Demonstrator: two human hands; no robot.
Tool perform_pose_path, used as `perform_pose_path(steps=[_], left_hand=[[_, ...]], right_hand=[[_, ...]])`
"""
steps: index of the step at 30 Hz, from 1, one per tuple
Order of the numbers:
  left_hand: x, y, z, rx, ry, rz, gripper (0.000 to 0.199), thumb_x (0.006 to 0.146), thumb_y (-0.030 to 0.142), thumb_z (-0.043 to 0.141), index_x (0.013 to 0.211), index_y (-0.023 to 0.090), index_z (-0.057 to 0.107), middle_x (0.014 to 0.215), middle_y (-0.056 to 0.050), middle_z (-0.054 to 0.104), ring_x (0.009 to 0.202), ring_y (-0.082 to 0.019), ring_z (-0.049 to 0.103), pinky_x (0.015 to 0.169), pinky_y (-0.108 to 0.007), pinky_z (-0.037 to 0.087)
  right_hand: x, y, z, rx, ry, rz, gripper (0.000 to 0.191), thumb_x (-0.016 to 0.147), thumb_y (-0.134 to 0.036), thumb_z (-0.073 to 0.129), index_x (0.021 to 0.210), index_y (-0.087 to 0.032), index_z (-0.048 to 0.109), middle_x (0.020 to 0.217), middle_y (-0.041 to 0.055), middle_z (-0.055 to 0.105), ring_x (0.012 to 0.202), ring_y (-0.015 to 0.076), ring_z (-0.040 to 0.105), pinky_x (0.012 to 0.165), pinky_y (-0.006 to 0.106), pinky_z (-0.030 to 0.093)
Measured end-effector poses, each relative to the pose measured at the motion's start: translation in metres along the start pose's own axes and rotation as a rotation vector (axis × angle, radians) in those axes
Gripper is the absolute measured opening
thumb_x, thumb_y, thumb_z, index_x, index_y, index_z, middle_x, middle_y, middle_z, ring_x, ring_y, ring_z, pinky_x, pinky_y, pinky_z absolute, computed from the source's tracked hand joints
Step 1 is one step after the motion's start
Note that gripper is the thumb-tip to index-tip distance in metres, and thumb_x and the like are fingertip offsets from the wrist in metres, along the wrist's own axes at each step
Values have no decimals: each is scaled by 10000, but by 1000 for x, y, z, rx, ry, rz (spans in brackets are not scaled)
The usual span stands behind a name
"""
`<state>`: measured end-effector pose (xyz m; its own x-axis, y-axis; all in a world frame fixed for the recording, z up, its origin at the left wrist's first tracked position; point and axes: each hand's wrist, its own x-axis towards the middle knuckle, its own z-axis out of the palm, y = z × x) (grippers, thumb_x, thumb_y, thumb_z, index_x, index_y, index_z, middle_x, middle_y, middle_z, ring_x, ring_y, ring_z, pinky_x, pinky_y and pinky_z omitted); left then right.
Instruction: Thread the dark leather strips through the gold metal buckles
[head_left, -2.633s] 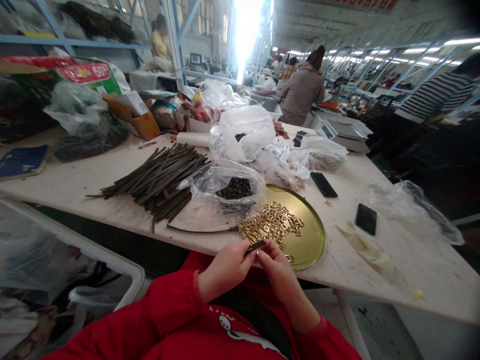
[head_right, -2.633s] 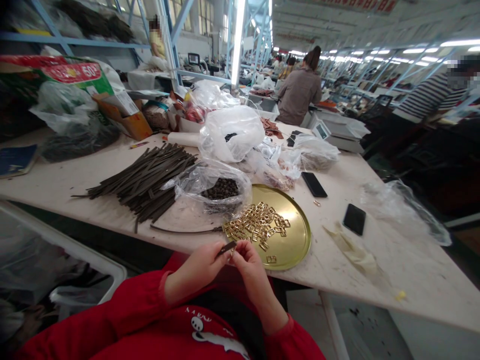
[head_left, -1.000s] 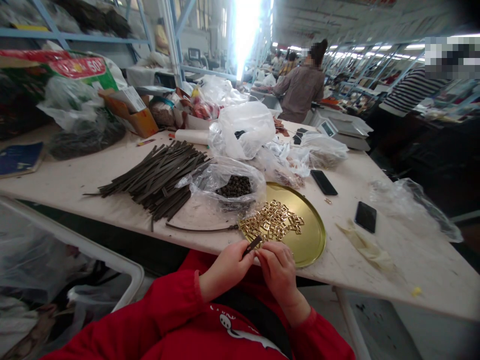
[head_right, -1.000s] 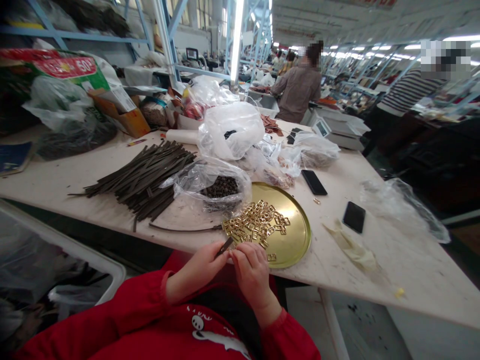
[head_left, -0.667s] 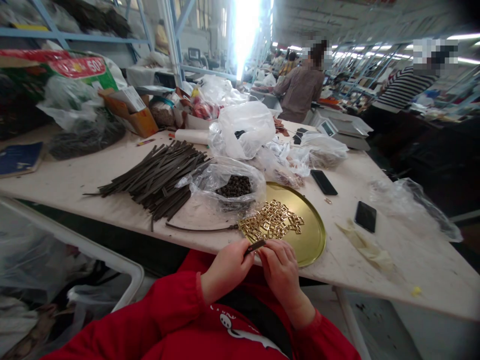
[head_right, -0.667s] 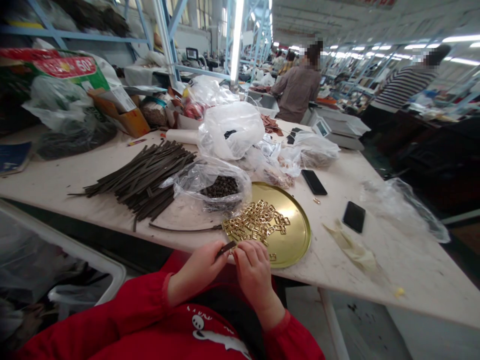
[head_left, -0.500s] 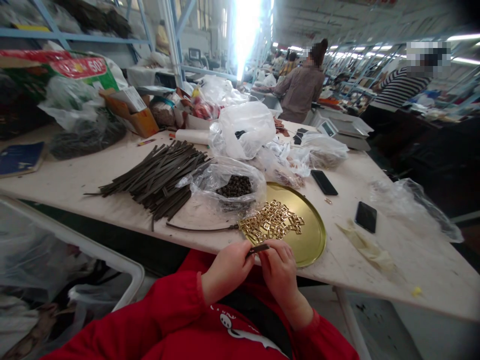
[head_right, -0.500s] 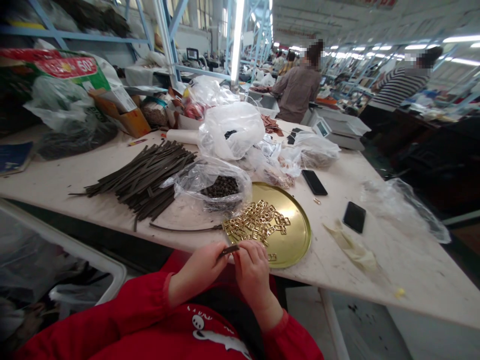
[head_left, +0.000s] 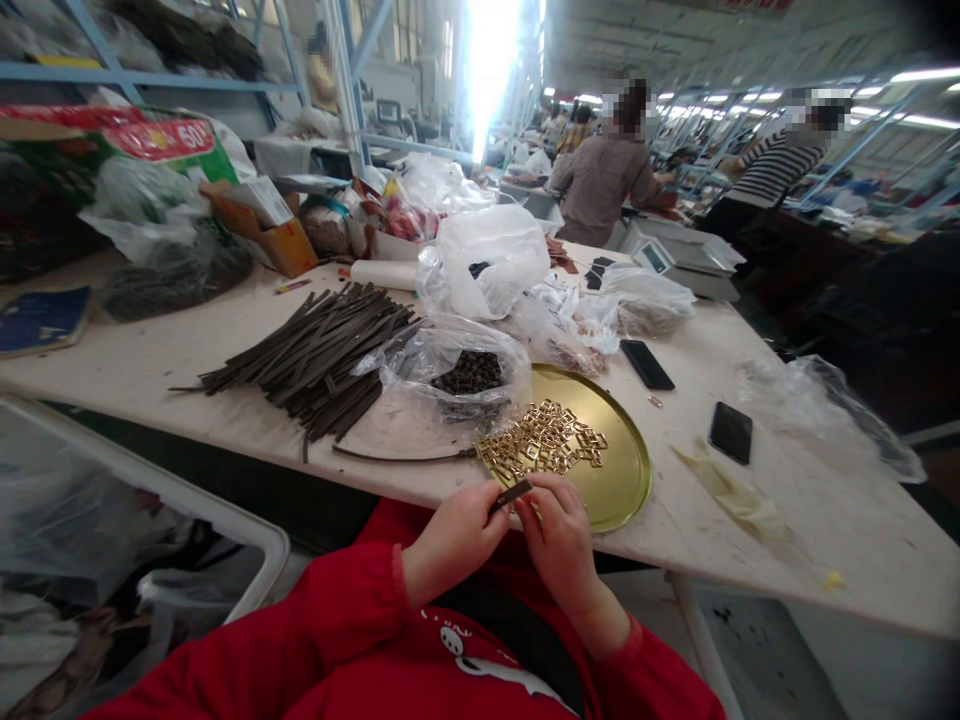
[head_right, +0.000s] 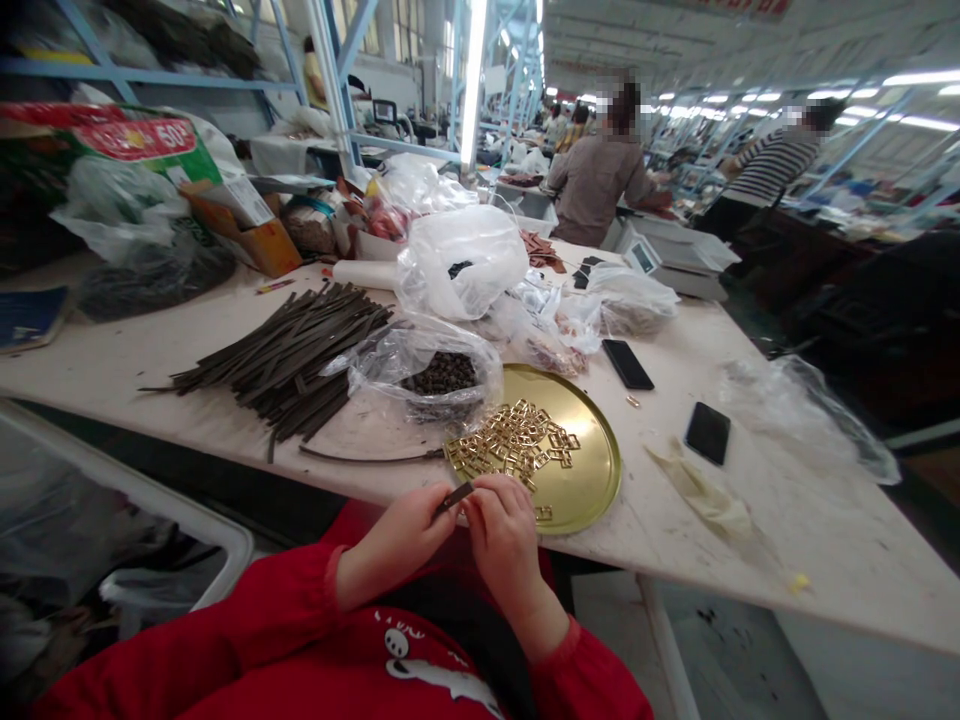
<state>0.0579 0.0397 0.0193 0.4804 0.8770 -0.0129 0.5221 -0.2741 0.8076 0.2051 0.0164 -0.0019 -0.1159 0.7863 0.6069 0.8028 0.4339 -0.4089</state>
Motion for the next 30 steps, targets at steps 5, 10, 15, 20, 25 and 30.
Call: perform_pose_path(steps=[5,10,15,20,25,30], left_hand=[[0,1,0,5,14,-15,133,812,165,408,697,180,472,687,-12,569,617,-142,488,555,-235,308],[1,-1,4,-53,23,-44,136,811,178,414,694,176,483,695,-14,575,625,-141,490,555,-233,310],[2,-1,4,-84,40,-46,133,814,179,415,709,174,497,693,-10,575,617,-137,487,553,-230,314],[5,-4,6,-97,58,-48,114,801,176,435,709,172,503,694,-8,575,619,-138,484,547,-228,315],[5,-8,7,-170,55,-69,124,814,181,420,760,165,530,736,-17,600,662,-146,513,588,-229,353],[3,-5,4,-108,69,-66,138,817,191,428,710,170,512,677,-7,573,613,-137,489,544,-224,321]], right_hand=[[0,1,-1,48,-72,13,92,847,-146,481,832,-200,553,907,81,634,883,209,557,816,428,462],[2,2,-3,-1,-93,-84,115,844,-126,464,805,-200,542,884,86,654,864,201,582,814,413,479],[1,4,-3,-8,-100,-102,106,845,-137,468,826,-208,544,953,95,663,911,201,597,829,413,488],[-2,6,0,-62,-32,-154,100,839,-142,492,871,-207,561,966,102,673,917,206,611,827,412,493],[-4,5,2,-109,-4,-217,150,833,-142,500,920,-224,592,978,89,677,905,203,617,826,397,487],[-3,2,5,114,-28,69,94,827,-171,513,841,-217,594,980,83,656,926,204,606,807,378,492]])
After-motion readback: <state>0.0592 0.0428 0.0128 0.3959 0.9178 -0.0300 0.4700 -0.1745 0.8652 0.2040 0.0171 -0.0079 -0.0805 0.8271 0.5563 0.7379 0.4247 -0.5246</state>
